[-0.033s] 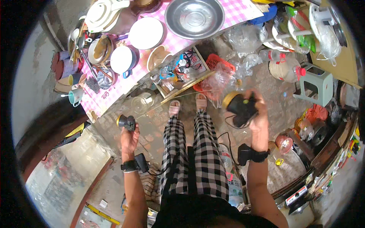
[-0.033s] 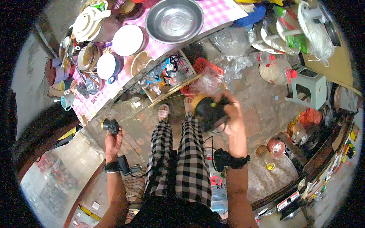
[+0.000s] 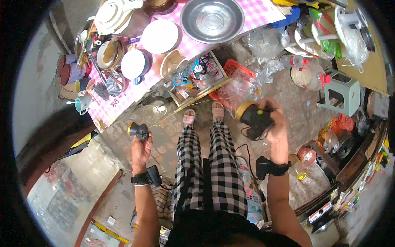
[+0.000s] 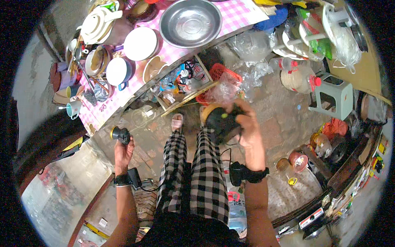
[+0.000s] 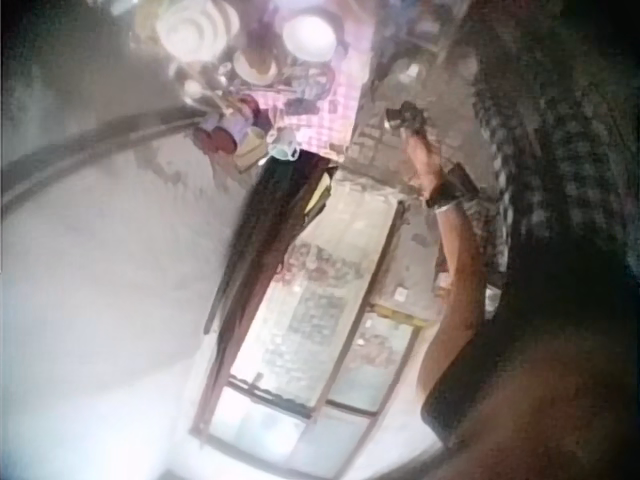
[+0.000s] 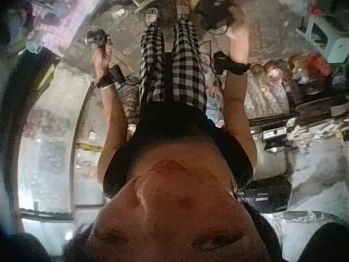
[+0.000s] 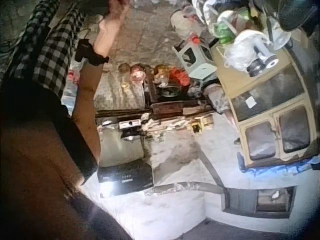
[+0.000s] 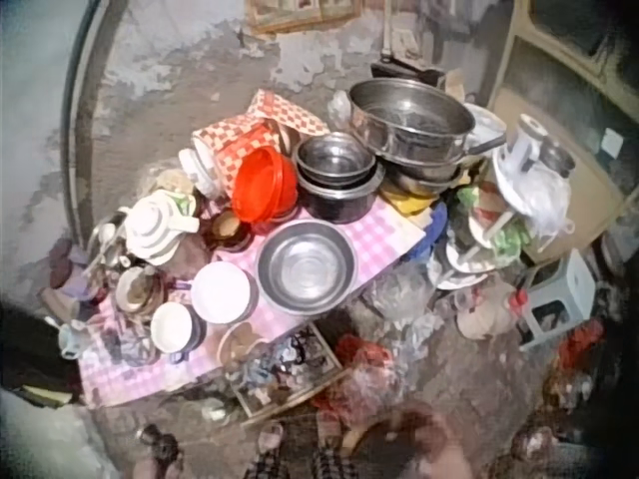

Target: The person handles a handheld game console and a plastic bag before taking two headlamps to a counter to disassemble and clean them.

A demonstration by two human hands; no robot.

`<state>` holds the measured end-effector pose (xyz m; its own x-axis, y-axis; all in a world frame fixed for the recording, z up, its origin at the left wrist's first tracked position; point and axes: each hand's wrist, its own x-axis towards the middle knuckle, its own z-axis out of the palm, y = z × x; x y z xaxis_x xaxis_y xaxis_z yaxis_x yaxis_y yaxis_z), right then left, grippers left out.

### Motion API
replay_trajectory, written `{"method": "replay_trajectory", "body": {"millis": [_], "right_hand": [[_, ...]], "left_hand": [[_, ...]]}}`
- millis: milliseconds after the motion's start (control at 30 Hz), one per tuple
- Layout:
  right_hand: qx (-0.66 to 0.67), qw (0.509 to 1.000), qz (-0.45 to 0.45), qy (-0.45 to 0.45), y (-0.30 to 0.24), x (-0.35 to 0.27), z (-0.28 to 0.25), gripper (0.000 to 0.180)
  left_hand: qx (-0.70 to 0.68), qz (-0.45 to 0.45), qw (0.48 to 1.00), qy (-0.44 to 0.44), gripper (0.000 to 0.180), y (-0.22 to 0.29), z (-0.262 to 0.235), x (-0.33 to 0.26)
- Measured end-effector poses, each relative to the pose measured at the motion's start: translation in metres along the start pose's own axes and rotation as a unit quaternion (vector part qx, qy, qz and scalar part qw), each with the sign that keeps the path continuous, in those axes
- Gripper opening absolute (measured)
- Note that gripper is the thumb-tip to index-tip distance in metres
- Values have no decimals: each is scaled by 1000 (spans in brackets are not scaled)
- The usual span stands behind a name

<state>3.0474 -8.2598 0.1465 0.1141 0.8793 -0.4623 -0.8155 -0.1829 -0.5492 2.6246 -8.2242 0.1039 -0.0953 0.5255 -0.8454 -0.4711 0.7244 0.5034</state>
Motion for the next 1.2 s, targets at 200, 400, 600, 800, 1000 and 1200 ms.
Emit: {"method": "replay_trajectory", "body": {"millis": [200,400,600,800,1000,1200], "right_hand": [[-200,971,41,-125,4,22,67,28],[-428,886,99,-146,17,65,75,50],[-554,825,41,-107,44,59,44,56],[-450,868,49,-204,61,44,72,54],[-429,859,41,-276,69,39,113,62],[-444,837,9,-319,70,39,112,40]], "left_hand": [[31,36,993,-112,24,15,40,-14],[13,-12,987,-159,20,35,74,-27],[-1,-18,980,-199,20,34,82,-18],[21,-31,977,-212,18,33,100,-21],[57,-37,977,-202,18,33,125,-35],[47,-38,978,-200,19,33,125,-35]]}}
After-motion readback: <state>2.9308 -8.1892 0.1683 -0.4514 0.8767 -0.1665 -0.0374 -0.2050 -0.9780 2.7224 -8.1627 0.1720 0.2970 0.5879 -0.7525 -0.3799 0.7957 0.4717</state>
